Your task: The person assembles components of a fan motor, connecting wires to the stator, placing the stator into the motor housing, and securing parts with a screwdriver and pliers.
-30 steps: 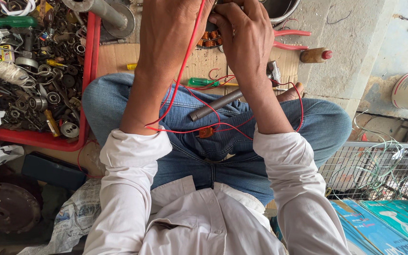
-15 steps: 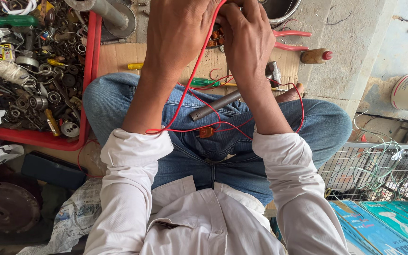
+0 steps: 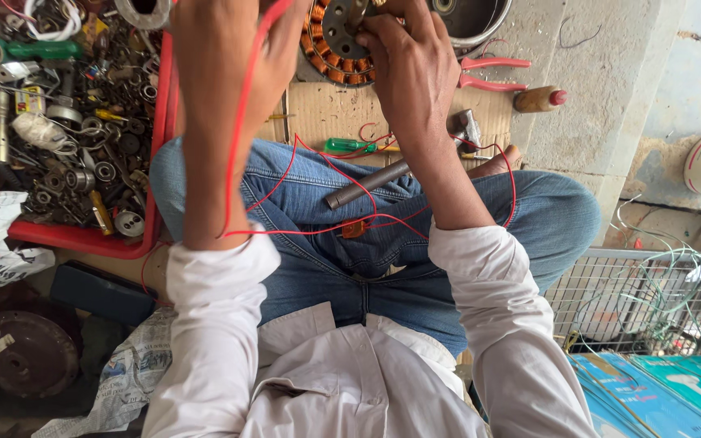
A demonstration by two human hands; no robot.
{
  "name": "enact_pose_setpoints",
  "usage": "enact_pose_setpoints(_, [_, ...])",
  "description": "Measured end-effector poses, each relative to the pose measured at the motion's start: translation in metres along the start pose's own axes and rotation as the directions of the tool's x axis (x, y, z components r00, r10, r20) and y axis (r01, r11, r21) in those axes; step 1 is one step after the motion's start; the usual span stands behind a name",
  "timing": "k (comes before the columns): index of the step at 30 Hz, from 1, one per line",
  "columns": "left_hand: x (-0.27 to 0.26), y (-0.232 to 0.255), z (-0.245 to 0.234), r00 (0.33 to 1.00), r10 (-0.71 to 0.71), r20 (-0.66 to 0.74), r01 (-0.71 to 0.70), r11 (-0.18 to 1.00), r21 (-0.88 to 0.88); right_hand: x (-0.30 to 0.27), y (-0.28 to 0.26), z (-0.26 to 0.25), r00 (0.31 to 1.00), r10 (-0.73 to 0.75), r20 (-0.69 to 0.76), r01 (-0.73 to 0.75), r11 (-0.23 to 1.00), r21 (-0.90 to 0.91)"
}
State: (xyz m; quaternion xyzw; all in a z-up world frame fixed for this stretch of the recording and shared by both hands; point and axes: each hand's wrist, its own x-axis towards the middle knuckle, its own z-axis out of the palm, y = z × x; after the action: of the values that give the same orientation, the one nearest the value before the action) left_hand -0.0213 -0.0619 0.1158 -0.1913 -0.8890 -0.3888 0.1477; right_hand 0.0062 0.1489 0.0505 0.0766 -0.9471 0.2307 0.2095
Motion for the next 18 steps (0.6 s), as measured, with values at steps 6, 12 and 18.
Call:
enact_pose_setpoints(6, [-0.052,-0.020,-0.030,0.898,-0.160,0.410,-0.020,0.916,0.401,0.001,0.004,-0.018,0.999,0.002,0.040,-0.012,0.966,0.258])
enact_pose_setpoints(12, [-0.084,-0.054,0.009,0.925,-0.147,0.351,-0.029,0.892,0.451,0.013,-0.009,-0.011,0.994,-0.064,-0.087,0.095,0.901,0.423])
enact_pose_setpoints(18, [-0.059,-0.043,0.035,0.991,-0.106,0.086,0.083,0.968,0.236,0.023,0.008,-0.010,0.978,0.206,-0.035,-0.140,0.769,0.623])
